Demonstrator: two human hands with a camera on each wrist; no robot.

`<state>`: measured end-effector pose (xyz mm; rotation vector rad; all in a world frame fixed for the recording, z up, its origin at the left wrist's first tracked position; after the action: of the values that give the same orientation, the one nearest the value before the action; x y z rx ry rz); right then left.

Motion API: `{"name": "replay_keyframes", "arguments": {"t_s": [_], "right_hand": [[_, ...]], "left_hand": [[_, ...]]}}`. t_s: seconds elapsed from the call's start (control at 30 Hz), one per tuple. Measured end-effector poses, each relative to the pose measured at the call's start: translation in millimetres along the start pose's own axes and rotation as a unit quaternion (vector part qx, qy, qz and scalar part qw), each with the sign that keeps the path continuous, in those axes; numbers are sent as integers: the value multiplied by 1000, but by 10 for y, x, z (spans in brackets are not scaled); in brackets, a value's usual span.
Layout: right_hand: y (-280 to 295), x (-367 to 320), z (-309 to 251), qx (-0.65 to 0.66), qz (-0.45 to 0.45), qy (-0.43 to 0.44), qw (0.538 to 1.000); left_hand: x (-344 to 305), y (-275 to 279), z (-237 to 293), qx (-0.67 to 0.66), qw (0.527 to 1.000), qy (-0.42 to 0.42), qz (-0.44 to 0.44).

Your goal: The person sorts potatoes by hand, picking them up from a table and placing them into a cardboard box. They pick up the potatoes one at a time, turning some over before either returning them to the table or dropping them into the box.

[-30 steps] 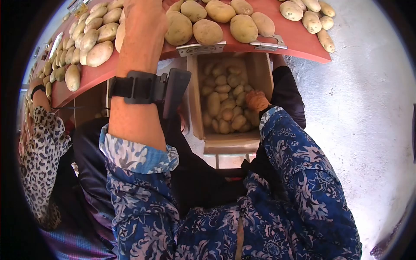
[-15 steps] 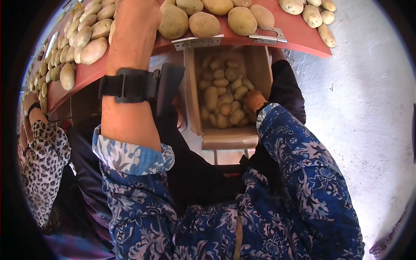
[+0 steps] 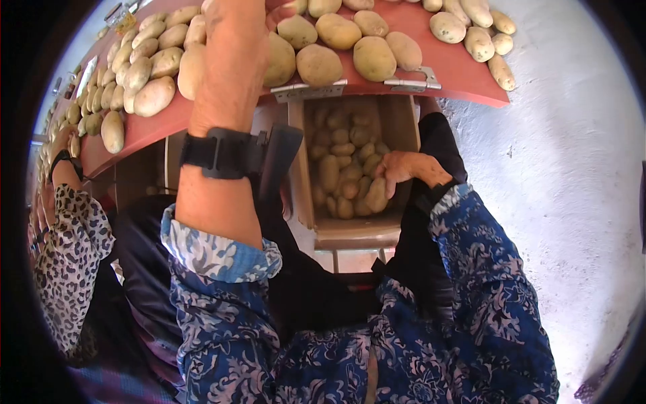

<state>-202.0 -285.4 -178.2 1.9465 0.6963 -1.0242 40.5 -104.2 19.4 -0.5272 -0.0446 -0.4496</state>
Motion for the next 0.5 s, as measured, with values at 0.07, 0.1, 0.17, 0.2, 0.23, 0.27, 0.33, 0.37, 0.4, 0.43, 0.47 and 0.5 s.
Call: {"name": "replay_keyframes", "arguments": {"t_s": [0.07, 0.1, 0.17, 0.2, 0.23, 0.27, 0.33, 0.37, 0.4, 0.43, 0.47, 0.5], "right_hand": [[135, -327, -177, 55, 46, 71, 995], [194, -419, -239, 73, 16, 97, 992], [172, -535, -224, 63, 90, 151, 982], [184, -603, -231, 55, 136, 212, 966], [212, -702, -252, 49, 153, 209, 965], [232, -810, -295, 86, 152, 226, 958], [284, -1028, -382, 122, 151, 247, 949], [308, -1159, -423, 160, 156, 257, 940], [320, -1242, -411, 199, 159, 267, 929], [304, -1283, -367, 246, 153, 280, 915], [294, -1329, -339, 245, 157, 281, 915], [295, -1389, -314, 270, 184, 306, 894]], "left_hand": [[122, 0, -22, 5, 1000, 3, -28], [-68, -226, 86, 36, 999, 10, 14], [-130, -256, 142, 69, 997, 10, 24], [-121, -226, 113, 54, 998, 18, 34], [-126, -215, 113, 48, 998, 28, 30], [-133, -226, 125, 43, 999, 18, 19], [-148, -224, 133, 46, 998, 33, 33], [-149, -224, 142, 42, 998, 34, 30], [-144, -245, 135, 43, 998, 30, 26], [-147, -262, 118, 43, 998, 35, 29], [-146, -269, 116, 43, 998, 41, 33], [-147, -275, 121, 45, 997, 44, 36]]}}
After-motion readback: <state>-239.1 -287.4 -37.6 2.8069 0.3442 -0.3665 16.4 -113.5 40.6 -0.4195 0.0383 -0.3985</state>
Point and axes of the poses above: each hand's wrist, its own x-axis towards the middle knuckle, its own y-axis out of the back of the hand, z = x × y, the point moved 2 cm from there along x, towards the middle knuckle
